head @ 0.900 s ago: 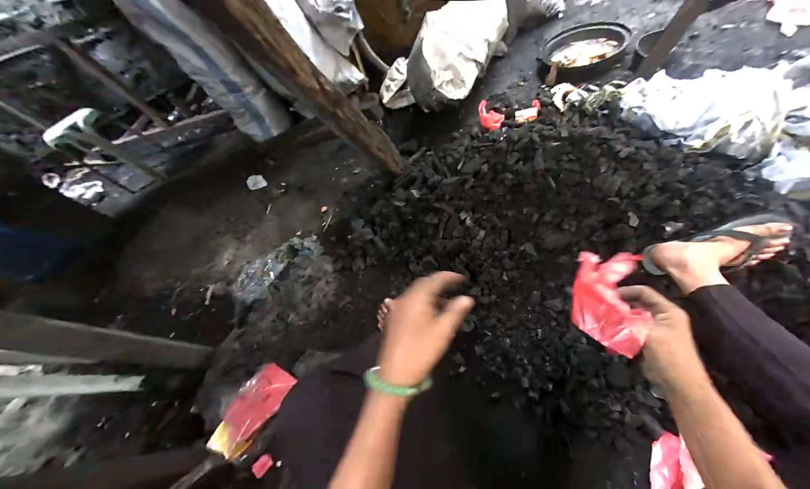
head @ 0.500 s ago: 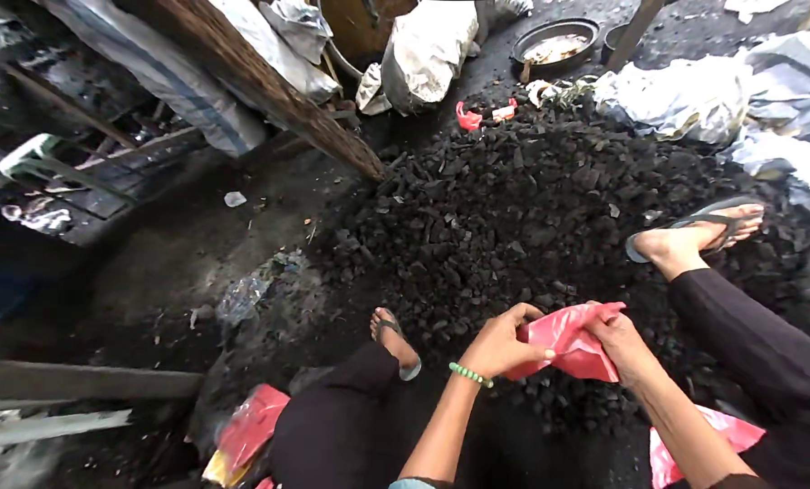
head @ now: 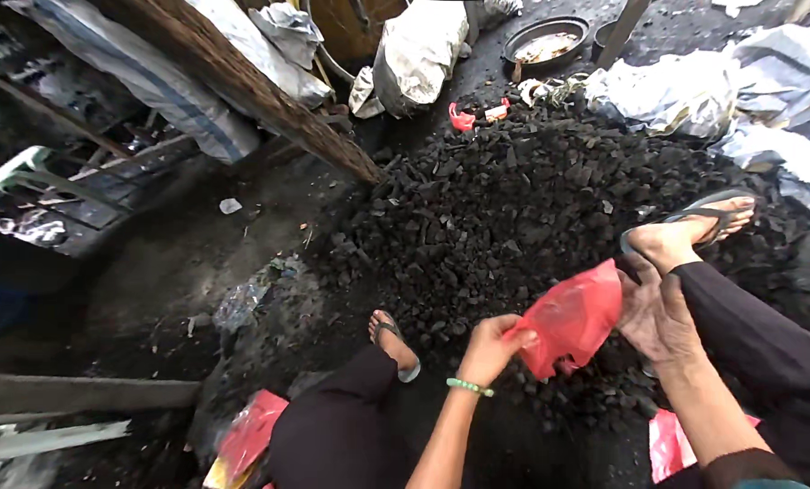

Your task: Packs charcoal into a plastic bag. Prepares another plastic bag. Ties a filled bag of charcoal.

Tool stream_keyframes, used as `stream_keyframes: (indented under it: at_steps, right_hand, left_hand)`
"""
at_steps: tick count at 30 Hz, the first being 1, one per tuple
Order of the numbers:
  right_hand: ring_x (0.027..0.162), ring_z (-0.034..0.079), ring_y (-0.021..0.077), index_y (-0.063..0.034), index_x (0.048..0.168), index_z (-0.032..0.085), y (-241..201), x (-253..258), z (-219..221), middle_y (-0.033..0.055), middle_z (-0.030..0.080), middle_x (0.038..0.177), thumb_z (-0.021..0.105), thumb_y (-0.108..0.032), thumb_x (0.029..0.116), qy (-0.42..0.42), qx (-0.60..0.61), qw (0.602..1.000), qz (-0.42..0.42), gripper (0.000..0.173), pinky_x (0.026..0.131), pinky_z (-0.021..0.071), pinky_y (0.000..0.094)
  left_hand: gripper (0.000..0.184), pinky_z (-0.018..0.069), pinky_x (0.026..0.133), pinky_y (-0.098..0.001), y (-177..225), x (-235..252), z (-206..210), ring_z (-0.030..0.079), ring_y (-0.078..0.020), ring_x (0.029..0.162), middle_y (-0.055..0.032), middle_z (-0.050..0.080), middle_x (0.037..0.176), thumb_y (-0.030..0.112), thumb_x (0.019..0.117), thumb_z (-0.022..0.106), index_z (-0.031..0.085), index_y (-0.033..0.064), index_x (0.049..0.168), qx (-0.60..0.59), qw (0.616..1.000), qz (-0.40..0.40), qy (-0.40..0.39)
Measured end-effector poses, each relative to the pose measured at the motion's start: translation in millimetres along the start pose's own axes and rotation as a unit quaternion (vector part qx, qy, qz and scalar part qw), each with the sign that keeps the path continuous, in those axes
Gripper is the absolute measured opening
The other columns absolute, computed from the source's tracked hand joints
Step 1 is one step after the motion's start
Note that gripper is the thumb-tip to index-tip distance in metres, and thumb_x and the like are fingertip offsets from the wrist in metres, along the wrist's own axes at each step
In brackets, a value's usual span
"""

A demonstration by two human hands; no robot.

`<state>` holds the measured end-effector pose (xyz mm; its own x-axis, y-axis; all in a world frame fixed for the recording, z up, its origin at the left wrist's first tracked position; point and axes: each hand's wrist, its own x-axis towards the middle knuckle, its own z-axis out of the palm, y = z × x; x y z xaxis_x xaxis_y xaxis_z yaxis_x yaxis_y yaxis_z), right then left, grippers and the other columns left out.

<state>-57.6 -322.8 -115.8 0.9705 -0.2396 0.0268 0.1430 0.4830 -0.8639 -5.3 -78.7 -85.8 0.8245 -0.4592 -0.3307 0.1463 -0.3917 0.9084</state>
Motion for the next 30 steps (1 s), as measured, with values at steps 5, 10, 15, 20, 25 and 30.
stream_keyframes:
  at_steps: [5, 10, 15, 20, 25, 30]
  right_hand:
    - [0.104, 0.071, 0.0165, -0.0073, 0.143, 0.049, 24.4, -8.5, 2.2, 0.0069, 0.071, 0.117, 0.086, -0.02, 0.0701, -0.108, -0.266, 0.943, 0.171, 0.083, 0.09, 0.0608, 0.038]
    - [0.076, 0.07, 0.0091, -0.0055, 0.092, 0.071, 39.2, -10.9, -3.6, 0.0018, 0.073, 0.082, 0.062, -0.006, 0.0862, -0.013, -0.137, 0.972, 0.189, 0.011, 0.074, 0.0602, 0.0284]
    - [0.09, 0.074, 0.0185, -0.0148, 0.143, 0.046, 56.4, -9.5, -8.6, 0.0055, 0.073, 0.111, 0.048, -0.088, 0.0813, 0.04, 0.041, 0.982, 0.177, 0.095, 0.072, 0.0627, 0.037]
    - [0.092, 0.072, 0.0225, -0.0022, 0.143, 0.047, 70.8, -7.2, 12.6, 0.0153, 0.069, 0.111, 0.076, -0.002, 0.0776, 0.068, -0.105, 0.969, 0.213, 0.072, 0.078, 0.0622, 0.0392]
    - [0.097, 0.072, 0.0203, 0.0017, 0.136, 0.052, 83.8, -4.3, 26.9, 0.0161, 0.069, 0.113, 0.08, 0.006, 0.0741, 0.092, -0.187, 0.961, 0.183, 0.068, 0.084, 0.062, 0.0372]
    - [0.102, 0.069, 0.0193, 0.0008, 0.136, 0.051, 88.1, -11.0, 59.2, 0.0151, 0.067, 0.116, 0.076, 0.0, 0.0745, -0.063, -0.241, 0.947, 0.201, 0.067, 0.09, 0.0584, 0.0379]
  left_hand:
    - [0.025, 0.0603, 0.07, -0.0333, -3.8, -0.5, -17.9, 0.07, -0.0175, 0.081, -0.0094, 0.072, 0.098, -0.001, 0.0945, 0.068, 0.064, 0.0024, 0.119, -0.222, 0.967, -0.046, 0.118]
    - [0.023, 0.0605, 0.066, -0.0361, -19.7, -1.3, -38.8, 0.07, -0.0216, 0.076, -0.0132, 0.071, 0.093, -0.001, 0.0977, 0.062, 0.059, 0.0006, 0.121, -0.289, 0.929, -0.109, 0.203]
    - [0.022, 0.0612, 0.063, -0.0349, -44.7, 5.7, -30.1, 0.07, -0.0214, 0.07, -0.0149, 0.069, 0.088, 0.006, 0.1034, 0.056, 0.051, -0.0012, 0.124, -0.391, 0.875, -0.146, 0.247]
    - [0.051, 0.0598, 0.083, -0.0401, -73.4, 11.0, -17.5, 0.069, -0.0262, 0.102, -0.0224, 0.064, 0.121, 0.005, 0.0973, 0.067, 0.044, -0.004, 0.141, -0.25, 0.912, -0.144, 0.292]
    - [0.091, 0.0356, 0.114, -0.0598, -78.2, 7.8, -11.0, 0.037, -0.0509, 0.141, -0.0385, 0.034, 0.153, 0.017, 0.0815, 0.083, 0.033, -0.0094, 0.152, 0.063, 0.925, 0.009, 0.376]
    - [0.028, 0.0583, 0.079, -0.0368, -62.7, 8.3, 26.3, 0.068, -0.0188, 0.088, -0.0133, 0.069, 0.099, 0.02, 0.0963, 0.07, 0.065, -0.0042, 0.111, -0.094, 0.988, -0.094, 0.074]
